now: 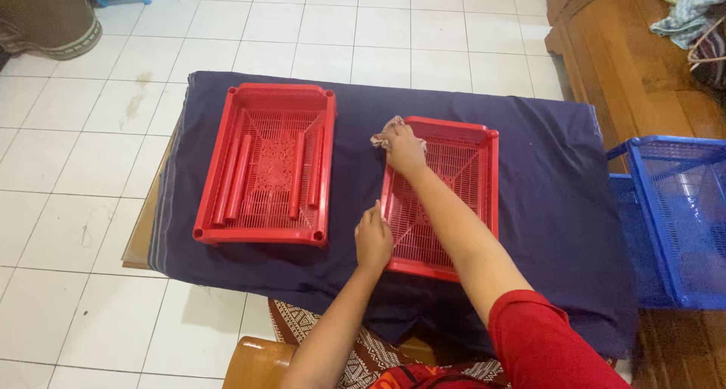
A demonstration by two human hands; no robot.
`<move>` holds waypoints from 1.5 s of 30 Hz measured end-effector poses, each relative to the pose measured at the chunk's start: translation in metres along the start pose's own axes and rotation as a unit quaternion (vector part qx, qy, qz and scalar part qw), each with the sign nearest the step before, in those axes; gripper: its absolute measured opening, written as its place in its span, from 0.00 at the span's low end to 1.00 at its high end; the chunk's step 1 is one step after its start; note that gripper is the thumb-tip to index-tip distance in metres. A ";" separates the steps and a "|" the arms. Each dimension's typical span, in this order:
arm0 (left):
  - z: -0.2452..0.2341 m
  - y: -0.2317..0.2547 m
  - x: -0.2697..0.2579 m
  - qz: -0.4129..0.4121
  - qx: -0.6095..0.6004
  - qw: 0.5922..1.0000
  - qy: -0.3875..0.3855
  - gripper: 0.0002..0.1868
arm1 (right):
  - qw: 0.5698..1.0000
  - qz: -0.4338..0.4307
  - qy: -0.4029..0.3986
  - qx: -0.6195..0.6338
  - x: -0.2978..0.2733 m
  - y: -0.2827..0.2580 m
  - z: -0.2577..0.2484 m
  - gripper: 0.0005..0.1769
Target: The person wipes red plastic baskets and their loose tubes with a cloth, then assembles a blue plastic rack by inserting blue tubes into the basket frames and fitting the baskets together on a cloth-covered table.
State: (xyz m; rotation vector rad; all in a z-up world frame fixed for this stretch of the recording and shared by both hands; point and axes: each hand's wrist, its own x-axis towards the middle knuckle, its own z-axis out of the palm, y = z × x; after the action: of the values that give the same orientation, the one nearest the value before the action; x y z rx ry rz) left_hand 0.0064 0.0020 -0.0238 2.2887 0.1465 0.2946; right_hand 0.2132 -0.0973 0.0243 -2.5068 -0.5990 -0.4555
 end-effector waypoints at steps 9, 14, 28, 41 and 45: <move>-0.019 0.018 0.004 -0.005 -0.057 0.998 0.020 0.38 | 0.975 -0.166 -0.037 0.145 -0.102 -0.050 -0.051 0.19; -0.024 0.025 0.002 0.016 -0.038 0.998 0.036 0.40 | 0.966 -0.141 -0.152 0.153 -0.104 -0.055 -0.065 0.17; -0.027 0.027 -0.001 -0.001 -0.053 0.998 0.017 0.39 | 0.998 -0.008 -0.060 0.008 0.015 0.032 0.015 0.16; -0.028 0.023 -0.009 0.098 -0.075 0.985 0.122 0.37 | 0.957 -0.100 -0.141 0.233 -0.180 -0.085 -0.069 0.21; -0.031 0.026 -0.013 0.123 -0.055 0.981 0.138 0.38 | 0.949 -0.037 -0.197 0.244 -0.191 -0.089 -0.076 0.27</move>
State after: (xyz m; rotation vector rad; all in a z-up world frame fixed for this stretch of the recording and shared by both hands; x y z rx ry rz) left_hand -0.0142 0.0040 0.0131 2.1469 -0.0147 0.7315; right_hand -0.0070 -0.1328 0.0409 -2.1030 -0.8426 0.1671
